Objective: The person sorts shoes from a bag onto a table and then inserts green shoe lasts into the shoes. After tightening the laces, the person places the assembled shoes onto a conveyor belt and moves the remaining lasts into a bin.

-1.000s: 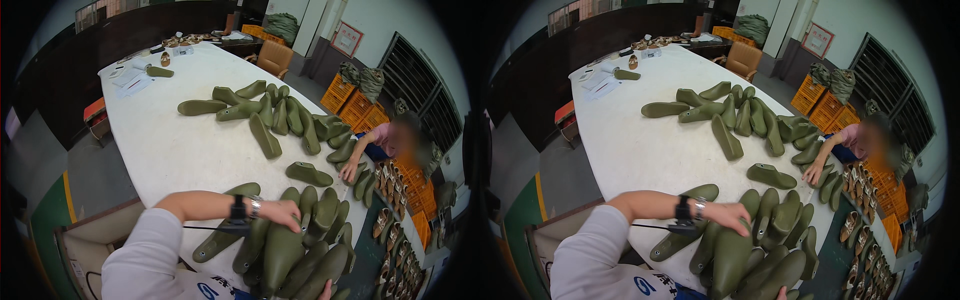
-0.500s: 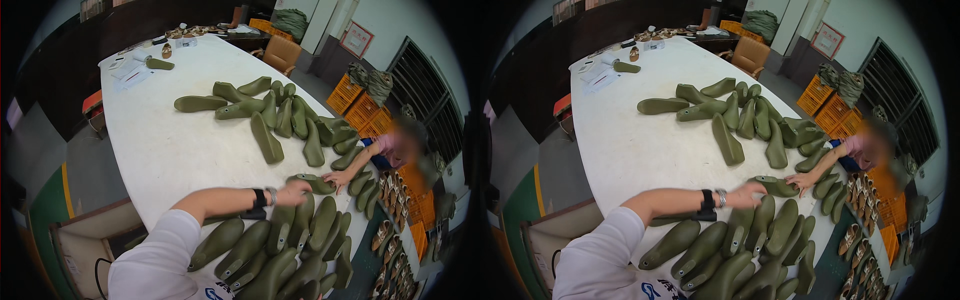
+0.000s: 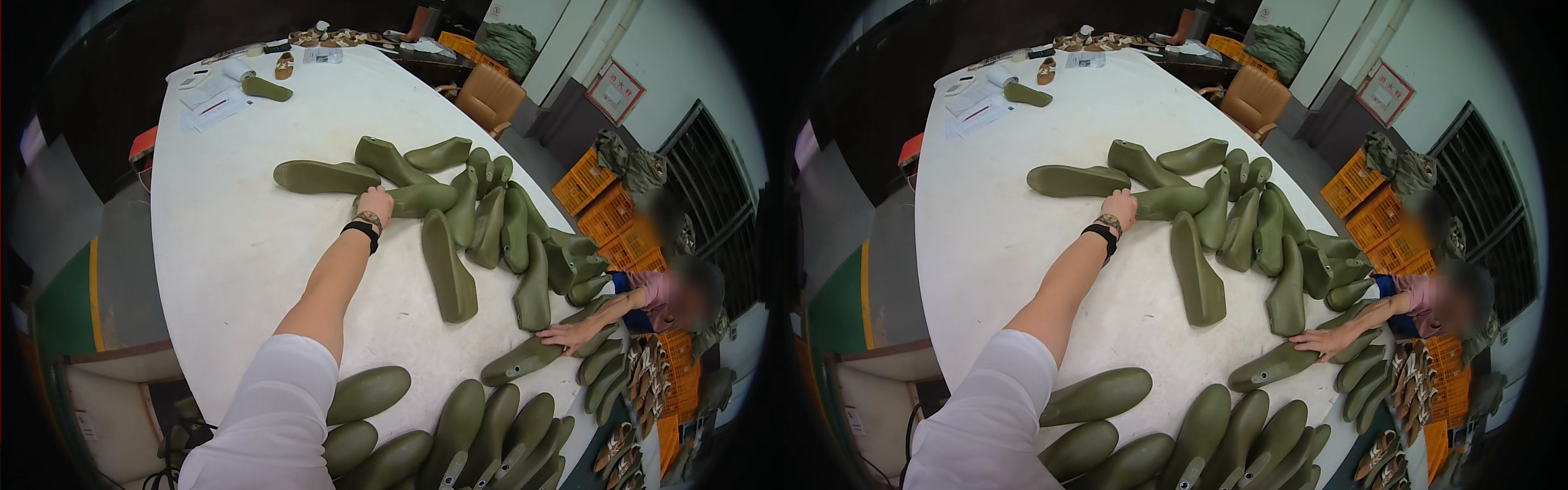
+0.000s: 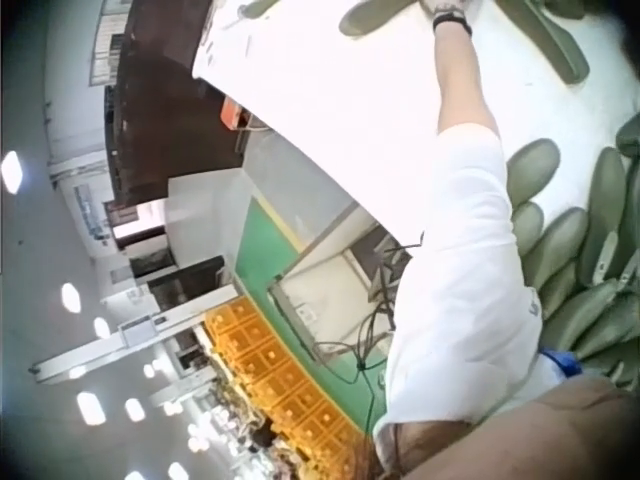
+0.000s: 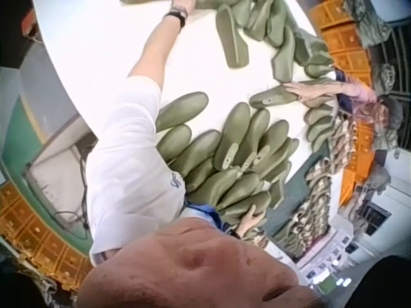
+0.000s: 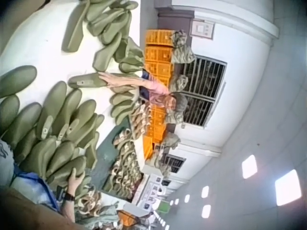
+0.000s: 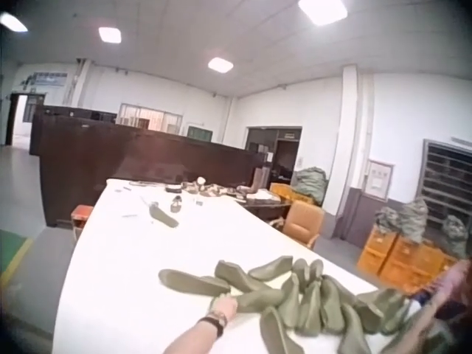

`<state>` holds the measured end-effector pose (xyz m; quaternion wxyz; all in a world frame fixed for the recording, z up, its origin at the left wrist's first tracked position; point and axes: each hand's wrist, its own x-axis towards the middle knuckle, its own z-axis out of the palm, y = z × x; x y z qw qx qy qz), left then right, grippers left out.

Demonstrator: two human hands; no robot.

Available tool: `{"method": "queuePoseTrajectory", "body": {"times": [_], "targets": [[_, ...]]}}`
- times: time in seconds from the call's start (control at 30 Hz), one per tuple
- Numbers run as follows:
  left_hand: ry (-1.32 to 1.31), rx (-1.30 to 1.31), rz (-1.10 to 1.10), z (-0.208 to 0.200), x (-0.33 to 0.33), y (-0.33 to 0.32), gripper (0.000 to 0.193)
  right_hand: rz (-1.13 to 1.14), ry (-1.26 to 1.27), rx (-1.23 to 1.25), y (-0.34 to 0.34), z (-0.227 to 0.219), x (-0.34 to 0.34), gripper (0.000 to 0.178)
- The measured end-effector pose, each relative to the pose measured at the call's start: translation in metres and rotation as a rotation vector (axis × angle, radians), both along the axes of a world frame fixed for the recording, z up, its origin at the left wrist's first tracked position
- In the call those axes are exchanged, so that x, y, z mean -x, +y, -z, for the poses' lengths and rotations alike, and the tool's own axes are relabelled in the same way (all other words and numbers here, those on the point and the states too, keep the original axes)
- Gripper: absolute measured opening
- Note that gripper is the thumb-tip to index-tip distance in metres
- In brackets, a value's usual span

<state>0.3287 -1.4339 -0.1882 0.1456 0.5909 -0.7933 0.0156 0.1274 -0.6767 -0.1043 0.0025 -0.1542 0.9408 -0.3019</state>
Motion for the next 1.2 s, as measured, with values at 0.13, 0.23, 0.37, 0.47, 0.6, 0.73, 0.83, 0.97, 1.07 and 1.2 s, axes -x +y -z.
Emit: {"method": "queuePoseTrajectory", "body": {"times": [0.13, 0.23, 0.37, 0.47, 0.6, 0.73, 0.83, 0.97, 1.07, 1.2], "targets": [[-0.203, 0.002, 0.112, -0.001, -0.002, 0.025, 0.017, -0.01, -0.021, -0.016, -0.006, -0.004, 0.003, 0.061], [-0.094, -0.092, 0.097, -0.023, -0.016, 0.047, 0.02, -0.02, 0.016, -0.002, 0.006, 0.009, 0.012, 0.06], [0.102, -0.368, 0.102, -0.038, -0.054, 0.102, 0.047, -0.058, 0.07, -0.096, 0.002, -0.003, 0.007, 0.061], [0.077, -0.617, 0.197, -0.054, -0.089, 0.166, 0.052, -0.047, 0.049, -0.005, 0.007, 0.001, 0.004, 0.063], [0.016, -0.561, 0.244, -0.018, -0.091, 0.205, 0.055, -0.005, 0.017, -0.059, 0.007, -0.002, 0.003, 0.066], [0.446, -0.457, 0.015, 0.017, -0.071, 0.2, 0.049, -0.035, 0.073, -0.106, 0.014, 0.015, 0.011, 0.067], [1.065, -0.92, -0.021, -0.005, -0.078, 0.199, 0.035, -0.214, 0.125, 0.059, 0.029, 0.02, 0.01, 0.071], [1.318, -1.172, 0.071, -0.028, -0.081, 0.243, 0.028, -0.256, 0.045, 0.159, 0.042, 0.008, -0.027, 0.075], [1.435, -1.423, 0.32, -0.088, -0.079, 0.323, 0.027, -0.237, 0.033, 0.223, 0.066, 0.021, -0.037, 0.073], [1.379, -1.559, 0.474, -0.116, -0.073, 0.421, 0.029, -0.267, -0.027, 0.232, 0.073, 0.036, -0.043, 0.078]]}}
